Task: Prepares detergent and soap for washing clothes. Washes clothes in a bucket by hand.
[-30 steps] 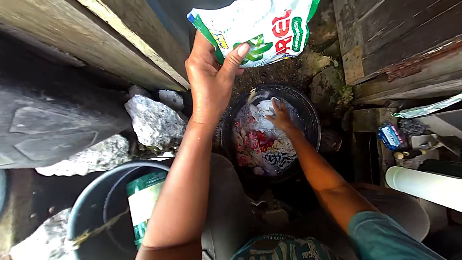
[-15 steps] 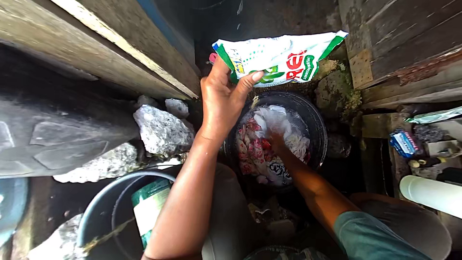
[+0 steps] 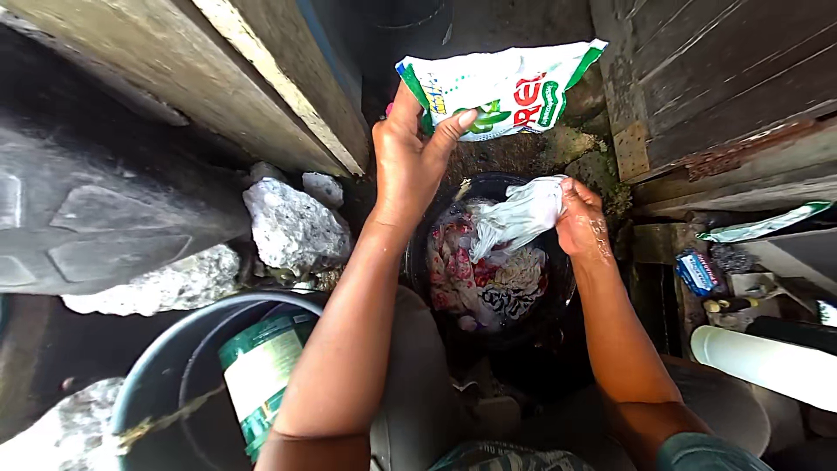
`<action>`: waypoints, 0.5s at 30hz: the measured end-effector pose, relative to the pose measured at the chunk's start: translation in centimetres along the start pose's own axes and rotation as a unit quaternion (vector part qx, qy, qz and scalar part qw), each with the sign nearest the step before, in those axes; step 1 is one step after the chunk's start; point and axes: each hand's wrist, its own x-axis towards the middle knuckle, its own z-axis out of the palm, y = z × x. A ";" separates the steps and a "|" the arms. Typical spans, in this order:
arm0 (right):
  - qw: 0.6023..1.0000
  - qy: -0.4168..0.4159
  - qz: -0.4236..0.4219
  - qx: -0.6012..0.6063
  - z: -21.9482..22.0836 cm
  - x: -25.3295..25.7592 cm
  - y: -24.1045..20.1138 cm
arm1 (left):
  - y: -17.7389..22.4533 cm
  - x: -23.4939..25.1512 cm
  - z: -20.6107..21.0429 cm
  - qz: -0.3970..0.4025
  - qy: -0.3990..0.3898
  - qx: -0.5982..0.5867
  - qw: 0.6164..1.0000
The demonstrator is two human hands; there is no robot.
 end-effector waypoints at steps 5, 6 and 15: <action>0.995 -0.073 -0.054 0.051 0.6 0.9 -1.0 | 0.1 0.0 -0.2 -0.009 0.009 -0.018 1.000; 0.995 -0.092 -0.040 0.013 0.6 1.5 -0.2 | 0.1 0.0 -0.1 -0.010 0.006 -0.022 1.000; 0.846 -0.183 0.171 -0.471 3.9 3.8 16.2 | 0.0 -0.1 0.3 -0.004 -0.029 0.002 1.000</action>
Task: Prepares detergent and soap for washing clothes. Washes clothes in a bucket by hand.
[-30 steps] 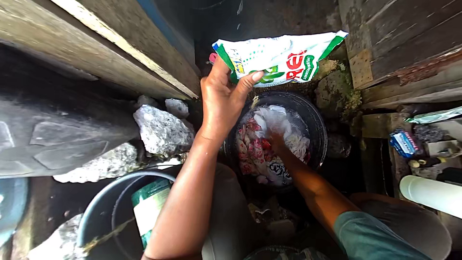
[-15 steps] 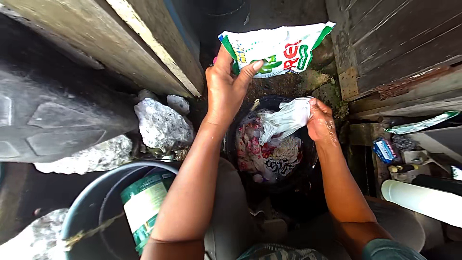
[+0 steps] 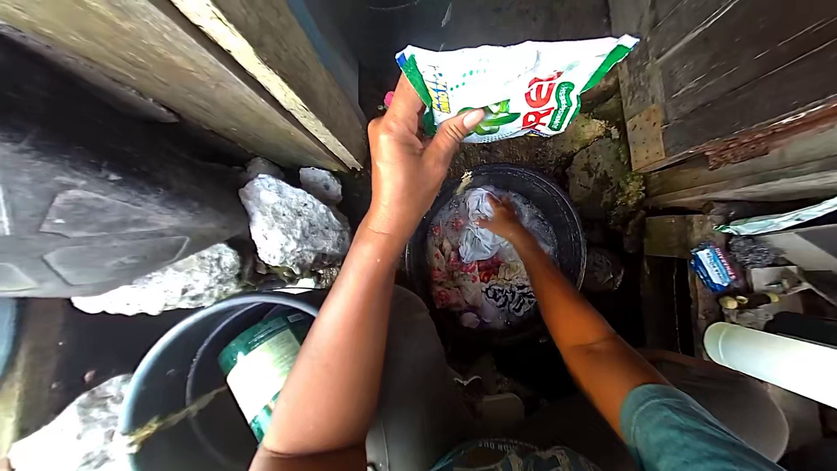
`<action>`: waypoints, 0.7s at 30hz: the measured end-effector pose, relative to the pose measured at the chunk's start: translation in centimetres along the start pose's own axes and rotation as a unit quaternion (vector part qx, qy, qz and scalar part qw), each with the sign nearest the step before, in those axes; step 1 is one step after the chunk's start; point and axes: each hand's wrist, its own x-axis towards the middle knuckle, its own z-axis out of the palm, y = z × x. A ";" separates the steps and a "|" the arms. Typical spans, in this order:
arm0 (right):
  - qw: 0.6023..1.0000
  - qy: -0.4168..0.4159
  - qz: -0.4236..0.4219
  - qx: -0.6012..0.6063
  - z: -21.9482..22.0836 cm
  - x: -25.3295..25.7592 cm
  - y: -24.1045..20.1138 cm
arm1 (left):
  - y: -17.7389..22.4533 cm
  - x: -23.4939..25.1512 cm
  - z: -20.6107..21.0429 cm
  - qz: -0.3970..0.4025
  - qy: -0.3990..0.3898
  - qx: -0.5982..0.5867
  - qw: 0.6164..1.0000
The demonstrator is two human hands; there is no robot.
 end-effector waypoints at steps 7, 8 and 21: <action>0.988 -0.085 -0.101 -0.084 6.9 -0.5 4.9 | 0.0 -0.3 0.9 0.002 -0.038 0.020 0.999; 0.985 -0.106 -0.119 -0.073 6.1 0.3 5.9 | 0.0 -0.3 1.1 0.009 -0.042 0.025 0.999; 0.965 0.003 -0.095 0.244 6.8 -0.8 4.8 | -0.8 -0.6 1.7 0.016 -0.079 0.076 0.994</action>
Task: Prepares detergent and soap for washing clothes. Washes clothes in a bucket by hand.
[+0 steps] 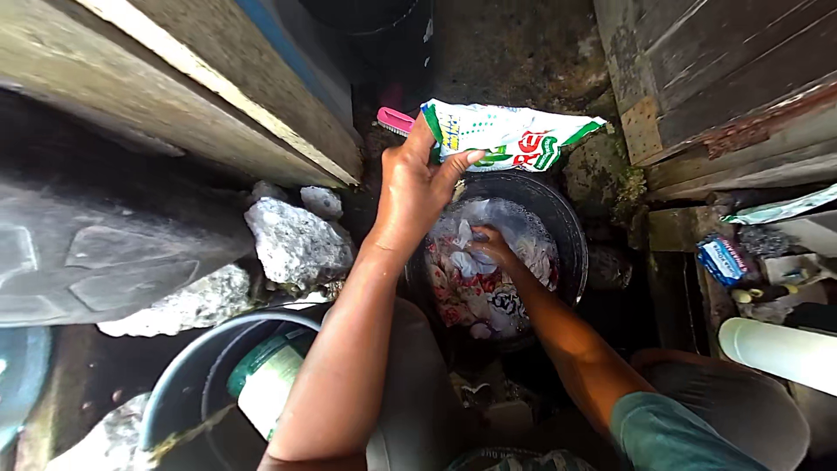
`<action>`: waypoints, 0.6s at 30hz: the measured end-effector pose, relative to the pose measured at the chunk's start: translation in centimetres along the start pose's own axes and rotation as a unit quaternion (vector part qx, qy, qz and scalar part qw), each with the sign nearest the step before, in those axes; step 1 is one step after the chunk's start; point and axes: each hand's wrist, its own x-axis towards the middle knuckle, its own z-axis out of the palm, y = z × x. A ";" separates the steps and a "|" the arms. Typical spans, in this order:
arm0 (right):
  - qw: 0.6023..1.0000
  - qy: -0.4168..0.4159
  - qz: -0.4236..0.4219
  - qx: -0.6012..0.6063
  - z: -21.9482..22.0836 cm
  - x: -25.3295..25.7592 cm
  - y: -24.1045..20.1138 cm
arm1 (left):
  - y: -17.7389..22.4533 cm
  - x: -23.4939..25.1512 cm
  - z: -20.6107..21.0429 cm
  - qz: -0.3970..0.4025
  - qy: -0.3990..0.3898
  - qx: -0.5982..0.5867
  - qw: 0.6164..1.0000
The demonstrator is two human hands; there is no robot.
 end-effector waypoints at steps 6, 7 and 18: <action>0.996 0.044 0.064 -0.034 -2.0 -4.9 -5.5 | 0.1 0.2 -0.6 -0.003 0.019 -0.004 1.000; 0.996 0.052 0.065 -0.011 -2.9 -5.6 -6.8 | 0.2 0.2 -0.8 -0.001 0.022 -0.005 1.000; 0.941 0.062 -0.306 0.134 -14.4 -11.0 -24.5 | -0.3 0.6 -1.9 -0.015 0.070 -0.037 0.997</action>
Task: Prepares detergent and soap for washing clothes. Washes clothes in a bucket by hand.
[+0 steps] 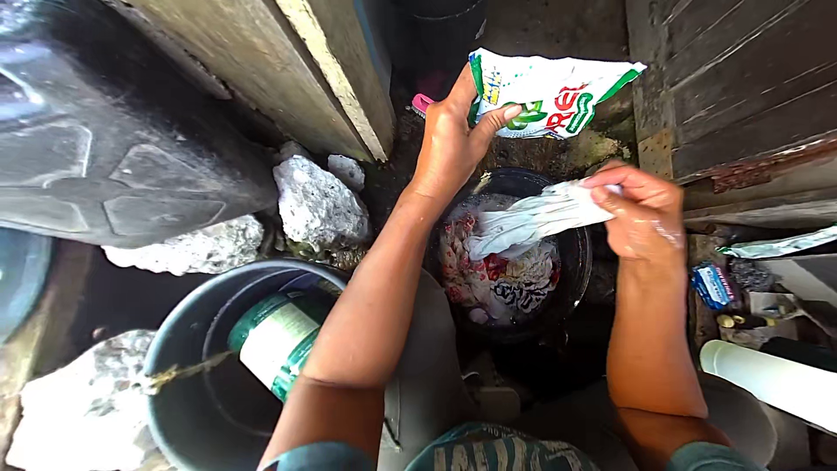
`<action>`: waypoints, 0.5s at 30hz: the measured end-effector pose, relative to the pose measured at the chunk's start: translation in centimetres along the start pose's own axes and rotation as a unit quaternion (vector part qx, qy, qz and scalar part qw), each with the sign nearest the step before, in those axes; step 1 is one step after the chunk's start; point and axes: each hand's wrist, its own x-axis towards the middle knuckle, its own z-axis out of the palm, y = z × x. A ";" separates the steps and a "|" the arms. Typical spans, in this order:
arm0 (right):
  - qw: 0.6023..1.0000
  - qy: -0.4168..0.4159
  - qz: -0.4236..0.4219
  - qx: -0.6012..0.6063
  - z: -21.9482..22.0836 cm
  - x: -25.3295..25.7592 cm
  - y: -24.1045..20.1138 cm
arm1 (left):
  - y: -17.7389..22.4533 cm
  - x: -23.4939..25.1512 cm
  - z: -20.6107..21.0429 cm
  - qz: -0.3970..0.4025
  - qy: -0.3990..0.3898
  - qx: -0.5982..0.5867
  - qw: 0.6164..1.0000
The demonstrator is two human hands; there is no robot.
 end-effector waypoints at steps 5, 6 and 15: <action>0.985 -0.015 -0.171 -0.006 -2.0 3.0 -5.1 | 0.1 0.2 -0.3 -0.007 0.012 -0.007 1.000; 0.982 -0.012 -0.189 0.000 -2.0 3.4 -5.3 | 0.2 0.2 -0.3 -0.008 0.012 -0.008 1.000; 0.983 -0.042 0.030 -0.176 0.1 2.5 7.4 | 0.4 0.1 -0.2 0.003 -0.002 -0.010 1.000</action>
